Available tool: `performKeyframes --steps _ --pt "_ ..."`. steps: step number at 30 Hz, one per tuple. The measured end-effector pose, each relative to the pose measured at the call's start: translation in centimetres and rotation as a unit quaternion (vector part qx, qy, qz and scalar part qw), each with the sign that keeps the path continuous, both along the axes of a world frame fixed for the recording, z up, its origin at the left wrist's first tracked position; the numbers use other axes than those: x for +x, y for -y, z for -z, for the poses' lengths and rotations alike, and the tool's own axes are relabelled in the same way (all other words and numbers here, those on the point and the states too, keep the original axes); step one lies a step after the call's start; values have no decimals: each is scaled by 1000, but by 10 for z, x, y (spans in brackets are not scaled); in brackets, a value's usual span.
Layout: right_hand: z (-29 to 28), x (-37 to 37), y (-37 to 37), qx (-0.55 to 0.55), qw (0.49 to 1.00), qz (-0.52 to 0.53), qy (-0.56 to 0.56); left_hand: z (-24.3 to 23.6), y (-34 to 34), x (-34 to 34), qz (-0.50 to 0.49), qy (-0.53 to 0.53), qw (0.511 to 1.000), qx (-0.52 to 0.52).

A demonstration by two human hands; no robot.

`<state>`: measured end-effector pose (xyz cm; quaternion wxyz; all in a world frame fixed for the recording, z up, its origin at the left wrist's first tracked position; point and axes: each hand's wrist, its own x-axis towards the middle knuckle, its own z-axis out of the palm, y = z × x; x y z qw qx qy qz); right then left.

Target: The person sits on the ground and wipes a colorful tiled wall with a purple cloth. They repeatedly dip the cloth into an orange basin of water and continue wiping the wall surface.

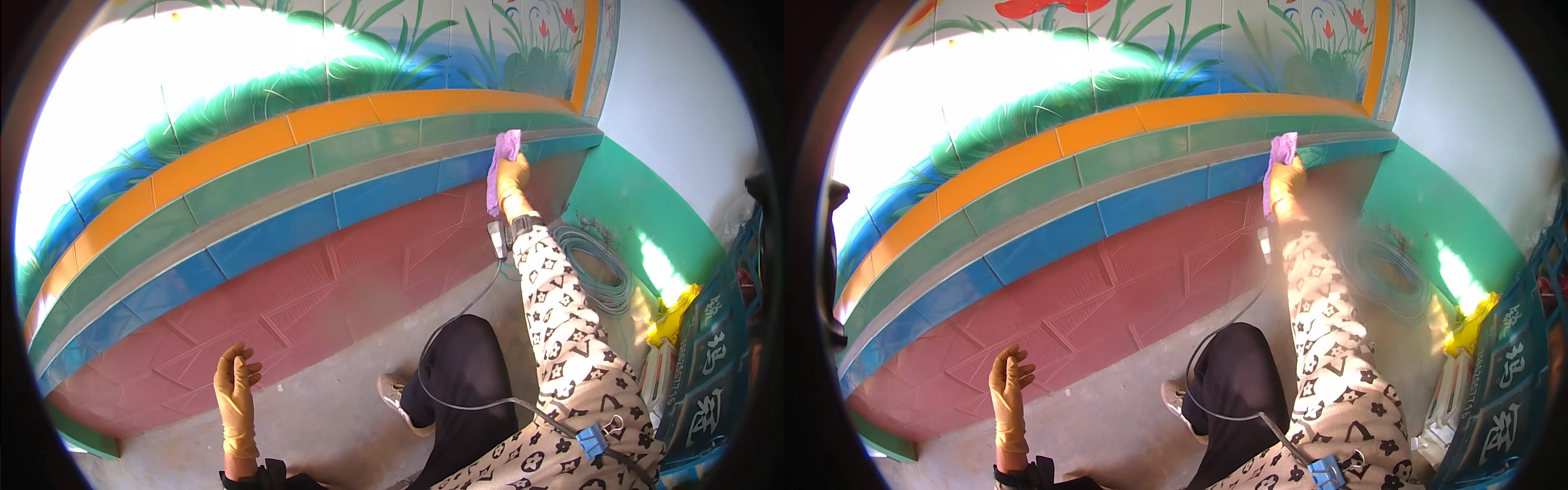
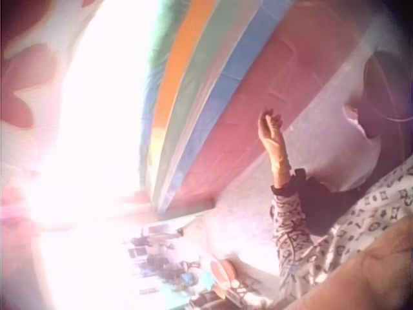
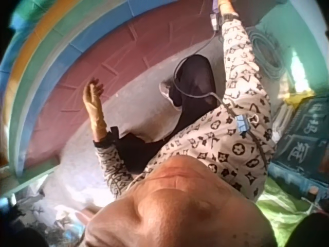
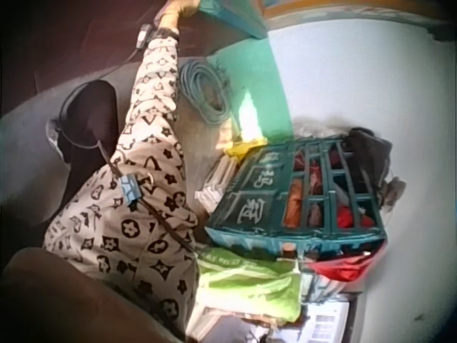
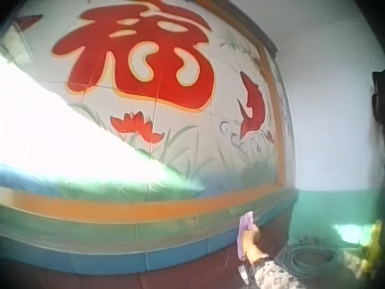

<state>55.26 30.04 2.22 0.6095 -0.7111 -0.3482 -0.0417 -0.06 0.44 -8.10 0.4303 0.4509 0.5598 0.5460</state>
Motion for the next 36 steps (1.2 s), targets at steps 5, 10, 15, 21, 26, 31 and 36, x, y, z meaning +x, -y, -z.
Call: performKeyframes --steps 5,10,15,21,26,31,36 --pt "-1 -44 27 0 964 41 262 5 -2 6 15 10 1000 18" --pt "-43 -78 33 95 918 -151 353 7 -7 9 24 22 998 45" --pt "-97 -115 -16 -2 940 -125 319 8 -4 12 22 35 998 53" --pt "-64 -205 -19 13 820 -145 553 11 0 28 17 41 997 56" --pt "-67 -259 5 86 786 -265 552 16 -8 39 34 29 997 56" --pt "-65 -304 25 60 763 -338 548 24 -12 49 38 18 996 73" --pt "-64 -357 34 64 726 -420 541 26 -12 51 48 -44 997 32"
